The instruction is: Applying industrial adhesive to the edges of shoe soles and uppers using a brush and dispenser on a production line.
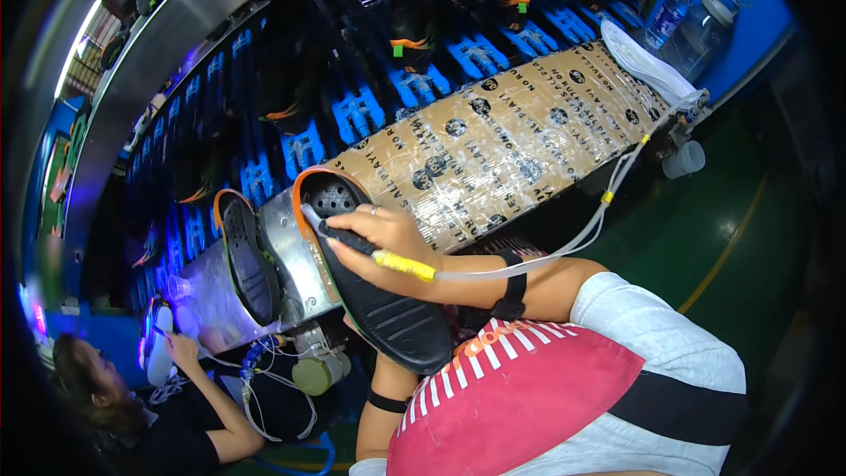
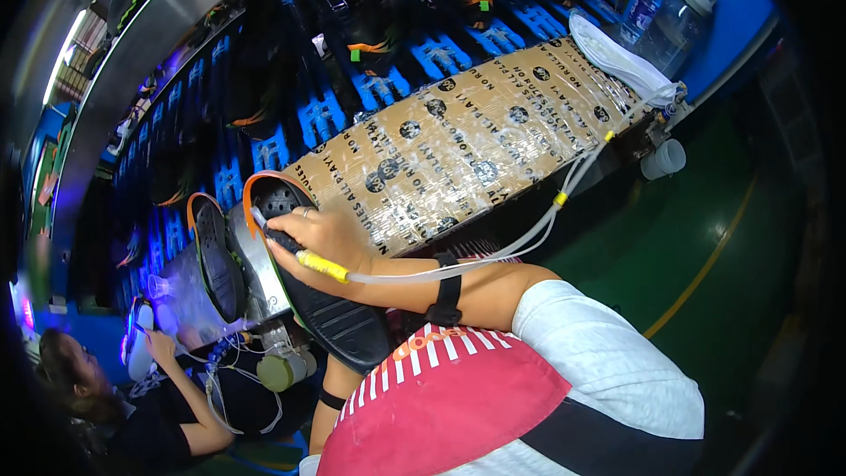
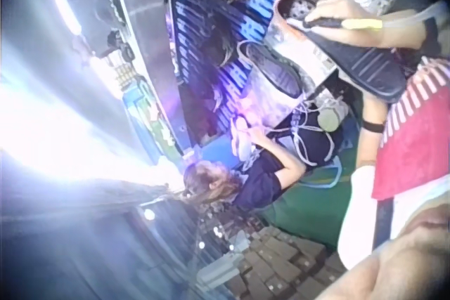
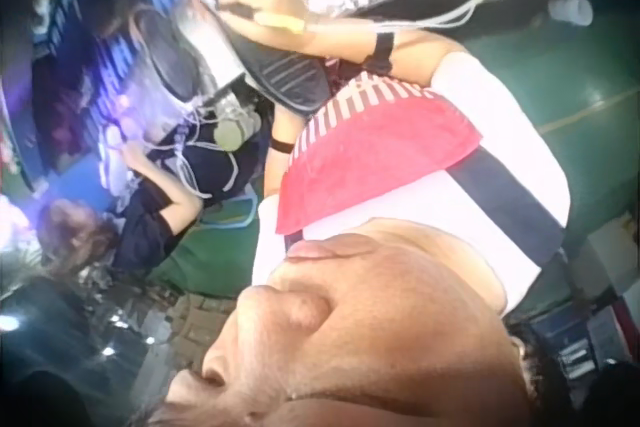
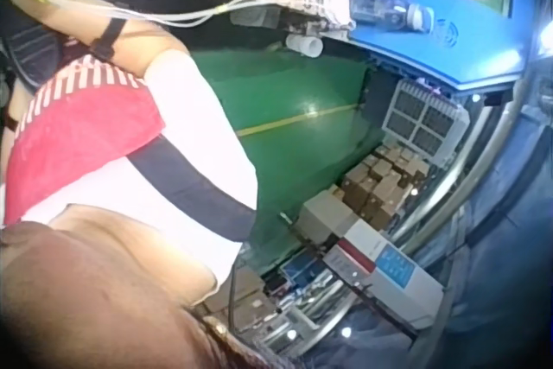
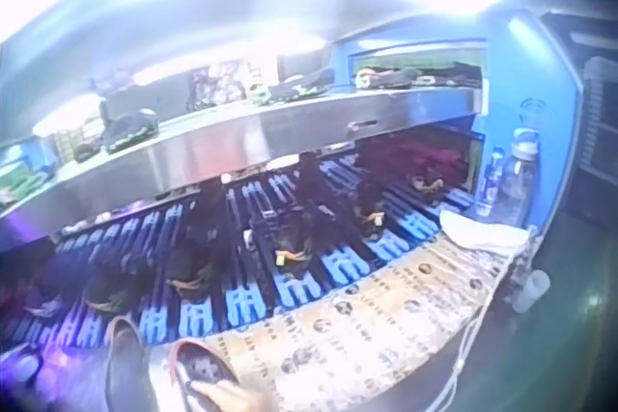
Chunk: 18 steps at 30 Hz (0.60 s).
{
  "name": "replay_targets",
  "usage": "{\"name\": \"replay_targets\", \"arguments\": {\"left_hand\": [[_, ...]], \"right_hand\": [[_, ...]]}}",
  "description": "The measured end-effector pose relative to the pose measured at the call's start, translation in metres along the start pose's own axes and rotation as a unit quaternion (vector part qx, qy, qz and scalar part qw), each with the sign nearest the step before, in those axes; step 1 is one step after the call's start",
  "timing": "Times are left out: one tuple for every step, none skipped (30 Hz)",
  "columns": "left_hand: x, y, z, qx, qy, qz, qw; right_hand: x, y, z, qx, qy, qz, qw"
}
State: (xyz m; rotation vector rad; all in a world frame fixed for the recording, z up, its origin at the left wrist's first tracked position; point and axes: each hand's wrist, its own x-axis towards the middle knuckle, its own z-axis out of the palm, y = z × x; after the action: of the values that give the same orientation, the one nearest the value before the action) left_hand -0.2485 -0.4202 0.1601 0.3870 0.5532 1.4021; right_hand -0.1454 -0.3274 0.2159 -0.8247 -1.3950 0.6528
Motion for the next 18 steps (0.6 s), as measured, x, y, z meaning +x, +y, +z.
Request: {"name": "replay_targets", "arguments": {"left_hand": [[-0.001, 0.000, -0.001, 0.000, -0.001, -0.004, 1.000], [-0.003, 0.001, -0.003, -0.001, 0.000, -0.007, 1.000], [-0.006, 0.003, -0.004, 0.002, 0.006, -0.014, 1.000], [-0.011, 0.005, -0.006, 0.002, 0.010, -0.019, 1.000], [-0.016, 0.007, -0.008, 0.000, 0.014, -0.025, 1.000], [-0.022, 0.010, -0.010, -0.003, 0.020, -0.032, 0.999], [-0.027, 0.012, -0.012, -0.002, 0.025, -0.036, 0.999], [-0.032, 0.013, -0.015, -0.003, 0.031, -0.038, 0.999], [-0.036, 0.014, -0.017, -0.004, 0.037, -0.042, 0.998], [-0.040, 0.015, -0.020, -0.006, 0.042, -0.046, 0.998], [-0.042, 0.015, -0.022, -0.005, 0.044, -0.048, 0.998], [-0.044, 0.014, -0.023, -0.005, 0.047, -0.046, 0.998], [-0.044, 0.014, -0.024, -0.003, 0.048, -0.049, 0.998], [-0.044, 0.013, -0.024, -0.003, 0.047, -0.050, 0.998], [-0.043, 0.013, -0.024, -0.002, 0.046, -0.049, 0.998], [-0.041, 0.011, -0.023, -0.003, 0.045, -0.051, 0.998], [-0.040, 0.011, -0.022, -0.002, 0.043, -0.051, 0.998], [-0.037, 0.009, -0.022, -0.003, 0.039, -0.049, 0.998]], "right_hand": [[-0.001, 0.000, 0.000, 0.000, -0.008, -0.018, 1.000], [-0.002, 0.000, -0.002, 0.008, -0.049, -0.018, 0.999], [-0.002, -0.001, -0.004, 0.020, -0.092, -0.011, 0.996], [-0.002, -0.002, -0.006, 0.052, -0.105, -0.019, 0.993], [-0.001, -0.004, -0.009, 0.086, -0.101, -0.045, 0.990], [-0.002, -0.007, -0.011, 0.107, -0.095, -0.039, 0.989], [-0.002, -0.009, -0.014, 0.130, -0.090, -0.025, 0.987], [0.000, -0.009, -0.015, 0.108, -0.062, -0.020, 0.992], [0.001, -0.010, -0.016, 0.088, -0.039, -0.016, 0.995], [0.003, -0.009, -0.016, 0.072, -0.017, -0.013, 0.997], [0.005, -0.009, -0.016, 0.040, 0.004, -0.019, 0.999], [0.006, -0.008, -0.015, 0.026, 0.007, -0.027, 0.999], [0.008, -0.007, -0.014, 0.013, 0.012, -0.014, 1.000], [0.008, -0.007, -0.013, -0.012, -0.012, -0.025, 1.000], [0.008, -0.007, -0.012, -0.037, -0.035, -0.022, 0.998], [0.007, -0.007, -0.012, -0.050, -0.096, -0.001, 0.994], [0.006, -0.008, -0.012, -0.017, -0.106, -0.012, 0.994], [0.006, -0.008, -0.012, 0.030, -0.099, -0.029, 0.994]]}}
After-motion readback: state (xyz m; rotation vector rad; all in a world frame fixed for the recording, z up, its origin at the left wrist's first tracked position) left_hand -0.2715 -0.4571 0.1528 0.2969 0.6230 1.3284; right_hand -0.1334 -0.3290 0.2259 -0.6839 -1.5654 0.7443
